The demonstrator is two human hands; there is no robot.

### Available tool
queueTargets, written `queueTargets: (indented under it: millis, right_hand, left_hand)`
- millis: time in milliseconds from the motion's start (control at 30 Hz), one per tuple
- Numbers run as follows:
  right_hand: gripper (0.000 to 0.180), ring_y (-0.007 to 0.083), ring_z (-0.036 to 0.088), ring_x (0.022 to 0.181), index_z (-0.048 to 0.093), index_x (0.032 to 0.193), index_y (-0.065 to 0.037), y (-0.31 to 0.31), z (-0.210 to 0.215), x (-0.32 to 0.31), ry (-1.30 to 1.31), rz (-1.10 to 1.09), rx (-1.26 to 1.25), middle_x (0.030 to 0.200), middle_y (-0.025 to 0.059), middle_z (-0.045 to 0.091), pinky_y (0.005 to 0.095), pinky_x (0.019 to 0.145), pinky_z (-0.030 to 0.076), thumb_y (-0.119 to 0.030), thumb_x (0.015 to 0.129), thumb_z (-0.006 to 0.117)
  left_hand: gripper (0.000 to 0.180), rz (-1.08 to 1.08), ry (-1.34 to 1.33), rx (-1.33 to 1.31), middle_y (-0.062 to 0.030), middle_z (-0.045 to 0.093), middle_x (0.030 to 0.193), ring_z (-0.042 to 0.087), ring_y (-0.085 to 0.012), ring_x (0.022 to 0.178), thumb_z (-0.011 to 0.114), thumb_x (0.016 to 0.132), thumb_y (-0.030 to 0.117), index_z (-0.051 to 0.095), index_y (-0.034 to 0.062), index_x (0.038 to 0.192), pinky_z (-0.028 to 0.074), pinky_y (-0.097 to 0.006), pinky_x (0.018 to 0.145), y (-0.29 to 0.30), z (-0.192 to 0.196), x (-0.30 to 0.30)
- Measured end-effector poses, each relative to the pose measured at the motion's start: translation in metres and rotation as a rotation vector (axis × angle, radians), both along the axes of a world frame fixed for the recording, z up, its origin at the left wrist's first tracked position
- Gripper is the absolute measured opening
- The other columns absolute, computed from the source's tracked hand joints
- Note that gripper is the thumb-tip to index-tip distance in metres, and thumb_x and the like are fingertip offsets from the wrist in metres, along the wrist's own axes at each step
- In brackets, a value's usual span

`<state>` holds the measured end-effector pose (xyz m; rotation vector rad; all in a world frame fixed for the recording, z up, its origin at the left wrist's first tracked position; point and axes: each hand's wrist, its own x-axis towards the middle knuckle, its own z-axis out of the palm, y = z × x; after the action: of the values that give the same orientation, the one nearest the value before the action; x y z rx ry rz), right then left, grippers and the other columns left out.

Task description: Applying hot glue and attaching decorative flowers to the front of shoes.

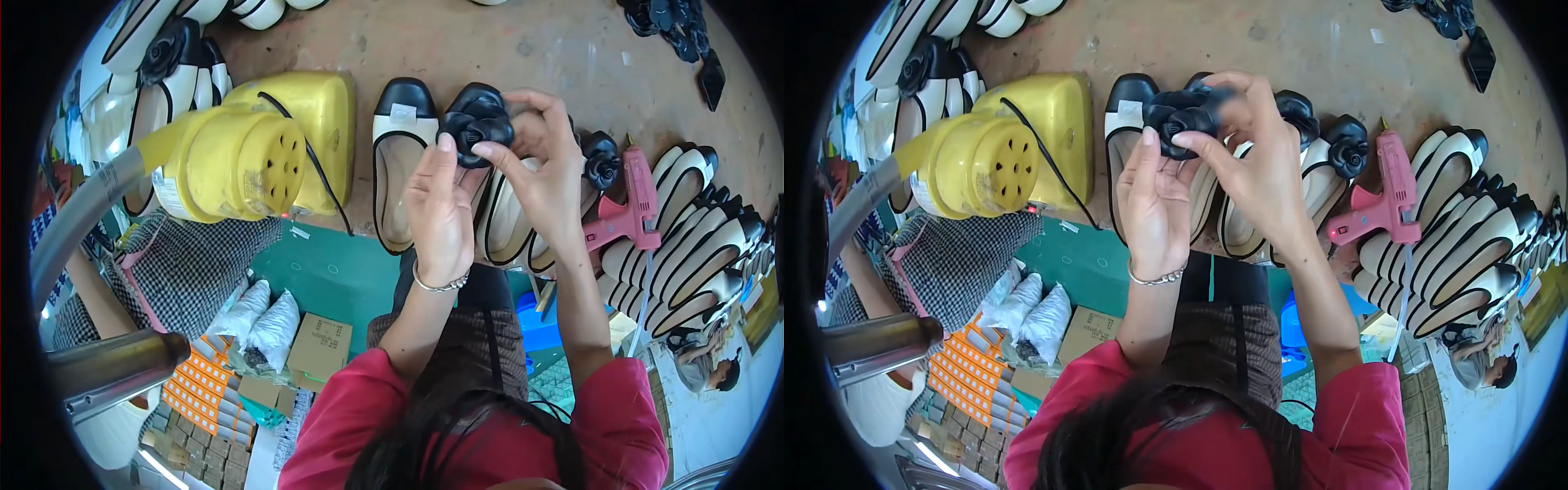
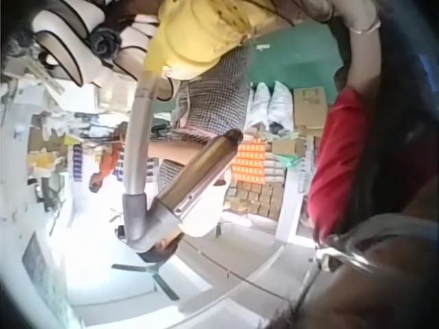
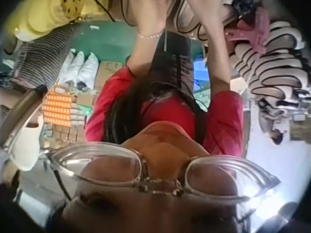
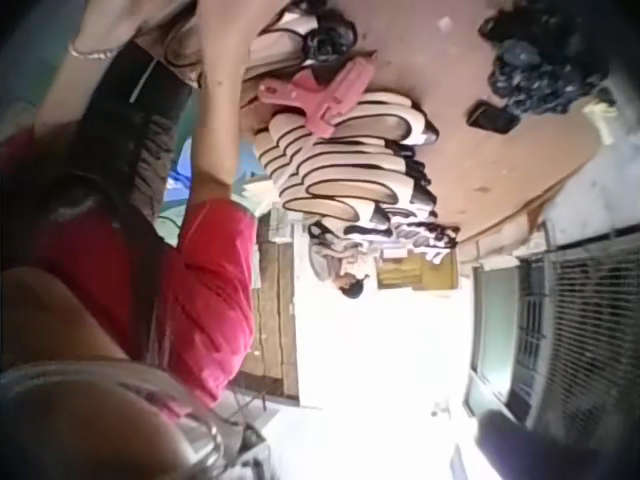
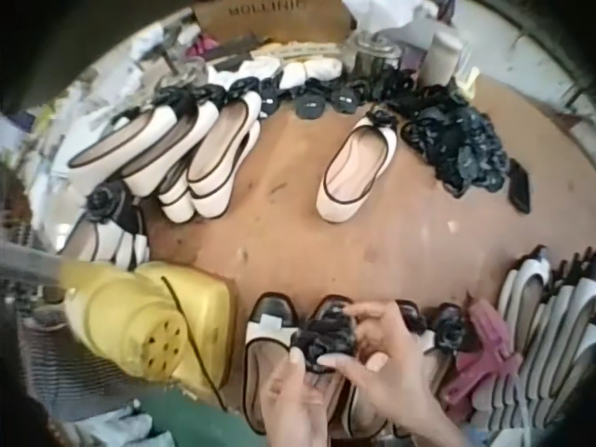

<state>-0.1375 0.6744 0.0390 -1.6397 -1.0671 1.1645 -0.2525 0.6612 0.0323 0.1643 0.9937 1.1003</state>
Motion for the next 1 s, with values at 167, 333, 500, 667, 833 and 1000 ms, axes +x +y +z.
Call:
queueTargets:
  millis: [167,333,500,667,833,1000]
  right_hand:
    - [0.027,0.0247,0.058,0.067,0.067,0.091,-0.003,-0.011,0.010,-0.012,-0.553,0.127,0.467,0.078,0.0093,0.059,0.0329,0.058,0.049,-0.010,0.067,0.076]
    - [0.026,0.0252,0.060,0.064,0.066,0.095,-0.001,-0.017,0.008,-0.032,-0.420,0.183,0.175,0.077,0.0110,0.060,0.0318,0.056,0.049,-0.009,0.071,0.074]
    - [0.021,0.0263,0.061,0.067,0.067,0.093,-0.001,-0.015,0.003,-0.044,-0.262,0.176,0.104,0.081,0.0116,0.062,0.0318,0.059,0.049,-0.002,0.073,0.070]
    - [0.023,0.0268,0.060,0.080,0.068,0.091,-0.002,0.024,-0.017,-0.038,-0.500,0.204,0.393,0.084,0.0093,0.061,0.0347,0.068,0.049,0.002,0.069,0.066]
    - [0.030,0.0240,0.056,0.088,0.069,0.090,-0.005,0.037,-0.046,-0.054,-0.670,0.402,0.532,0.088,0.0057,0.059,0.0346,0.077,0.047,-0.003,0.061,0.063]
    - [0.028,0.0240,0.055,0.093,0.068,0.090,-0.003,0.038,-0.057,-0.060,-0.701,0.492,0.500,0.092,0.0067,0.059,0.0344,0.080,0.047,-0.003,0.063,0.062]
  left_hand:
    - [0.027,0.113,0.133,-0.009,-0.0090,0.064,0.105,0.061,-0.0150,0.097,0.051,0.097,0.021,0.061,-0.0019,0.108,0.048,-0.031,0.090,-0.015,-0.005,-0.015]
    - [0.027,0.120,0.319,-0.012,-0.0108,0.063,0.106,0.060,-0.0153,0.097,0.050,0.098,0.019,0.061,-0.0042,0.107,0.047,-0.030,0.090,-0.027,0.003,-0.016]
    - [0.030,0.192,0.242,-0.016,-0.0133,0.059,0.115,0.056,-0.0188,0.108,0.047,0.098,0.016,0.055,-0.0058,0.117,0.042,-0.033,0.098,-0.039,-0.001,-0.026]
    - [0.047,0.271,0.175,-0.092,-0.0169,0.045,0.134,0.042,-0.0232,0.126,0.048,0.095,0.012,0.034,-0.0074,0.135,0.032,-0.036,0.109,-0.028,-0.032,-0.040]
    - [0.023,0.330,-0.097,-0.103,-0.0083,0.055,0.106,0.052,-0.0157,0.100,0.046,0.087,0.001,0.049,-0.0026,0.109,0.039,-0.033,0.098,0.000,-0.077,-0.046]
    - [0.011,0.337,-0.067,-0.113,-0.0053,0.057,0.094,0.054,-0.0139,0.090,0.048,0.086,0.001,0.053,0.0010,0.096,0.042,-0.030,0.089,0.007,-0.084,-0.047]
